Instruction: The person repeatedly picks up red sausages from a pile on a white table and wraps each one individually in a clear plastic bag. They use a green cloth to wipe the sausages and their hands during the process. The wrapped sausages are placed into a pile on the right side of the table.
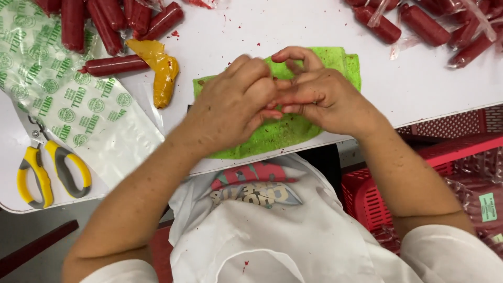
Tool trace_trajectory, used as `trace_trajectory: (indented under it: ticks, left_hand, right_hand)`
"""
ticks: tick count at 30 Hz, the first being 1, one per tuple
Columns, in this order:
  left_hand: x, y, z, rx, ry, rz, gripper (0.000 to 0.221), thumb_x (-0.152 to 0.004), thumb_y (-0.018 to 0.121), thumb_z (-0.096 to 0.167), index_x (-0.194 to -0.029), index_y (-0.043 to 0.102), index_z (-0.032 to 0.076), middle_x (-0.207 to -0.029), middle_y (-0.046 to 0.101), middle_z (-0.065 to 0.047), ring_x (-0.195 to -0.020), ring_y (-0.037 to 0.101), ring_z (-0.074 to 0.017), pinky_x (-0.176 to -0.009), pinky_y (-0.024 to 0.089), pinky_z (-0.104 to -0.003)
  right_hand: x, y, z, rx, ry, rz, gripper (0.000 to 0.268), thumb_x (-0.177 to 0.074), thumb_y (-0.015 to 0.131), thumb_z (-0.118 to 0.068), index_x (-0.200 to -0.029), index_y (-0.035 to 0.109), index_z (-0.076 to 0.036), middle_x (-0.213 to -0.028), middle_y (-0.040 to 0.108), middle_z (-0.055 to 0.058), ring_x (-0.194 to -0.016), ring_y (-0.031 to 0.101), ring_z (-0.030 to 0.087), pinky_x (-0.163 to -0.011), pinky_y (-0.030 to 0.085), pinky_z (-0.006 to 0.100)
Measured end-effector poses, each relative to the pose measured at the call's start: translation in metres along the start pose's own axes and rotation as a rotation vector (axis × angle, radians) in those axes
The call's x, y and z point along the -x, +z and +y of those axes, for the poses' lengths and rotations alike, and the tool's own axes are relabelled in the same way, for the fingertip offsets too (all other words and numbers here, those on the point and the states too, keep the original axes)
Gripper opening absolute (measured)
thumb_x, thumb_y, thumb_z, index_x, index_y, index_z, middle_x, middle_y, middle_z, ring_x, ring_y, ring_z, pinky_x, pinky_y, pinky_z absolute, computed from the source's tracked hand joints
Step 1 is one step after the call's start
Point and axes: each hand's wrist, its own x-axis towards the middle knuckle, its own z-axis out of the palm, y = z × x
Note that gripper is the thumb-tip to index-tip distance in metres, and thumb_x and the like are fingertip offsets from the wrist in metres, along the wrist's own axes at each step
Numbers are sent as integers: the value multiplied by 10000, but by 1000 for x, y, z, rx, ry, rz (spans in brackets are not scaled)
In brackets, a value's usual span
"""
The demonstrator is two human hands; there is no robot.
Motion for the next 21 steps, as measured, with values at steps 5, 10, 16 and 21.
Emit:
trace_trajectory:
  ticks: [5, 10, 16, 21]
  left_hand:
    - [35, 87, 29, -363, -318, 514, 451, -997, 620, 387, -1292, 484, 75, -1236, 539, -204, -1040, 625, -337, -833, 595, -448]
    - [31, 89, 22, 480, -622, 711, 604, -933, 763, 228, -1441, 487, 56, -1156, 549, -120, -775, 635, -171, -680, 562, -307]
    - [5, 73, -2, 385, -435, 819, 108, -951, 707, 163, -1029, 781, 144, -1045, 578, -76, -885, 681, -231, -829, 585, -337]
    - [5, 48, -4, 707, -226, 675, 139, -938, 620, 12, -984, 747, 47, -929, 679, -90, -502, 643, -125, -528, 573, -254]
  right_hand:
    - [2, 78, 34, -630, 133, 744, 88, -893, 741, -1, -971, 732, 38, -1021, 723, 202, -1135, 654, 379, -1037, 526, 520]
    - [-9, 93, 20, -542, 185, 882, 272, -888, 760, 17, -1054, 546, 0, -1000, 707, 168, -1039, 694, 286, -943, 572, 378]
    - [0, 88, 36, -255, 241, 822, 329, -965, 682, -150, -1197, 483, -28, -1057, 671, 176, -989, 654, 210, -874, 552, 350]
    - [-6, 79, 24, 55, 155, 664, 558, -1016, 486, -479, -1137, 663, 37, -983, 718, 225, -880, 729, 361, -822, 583, 481]
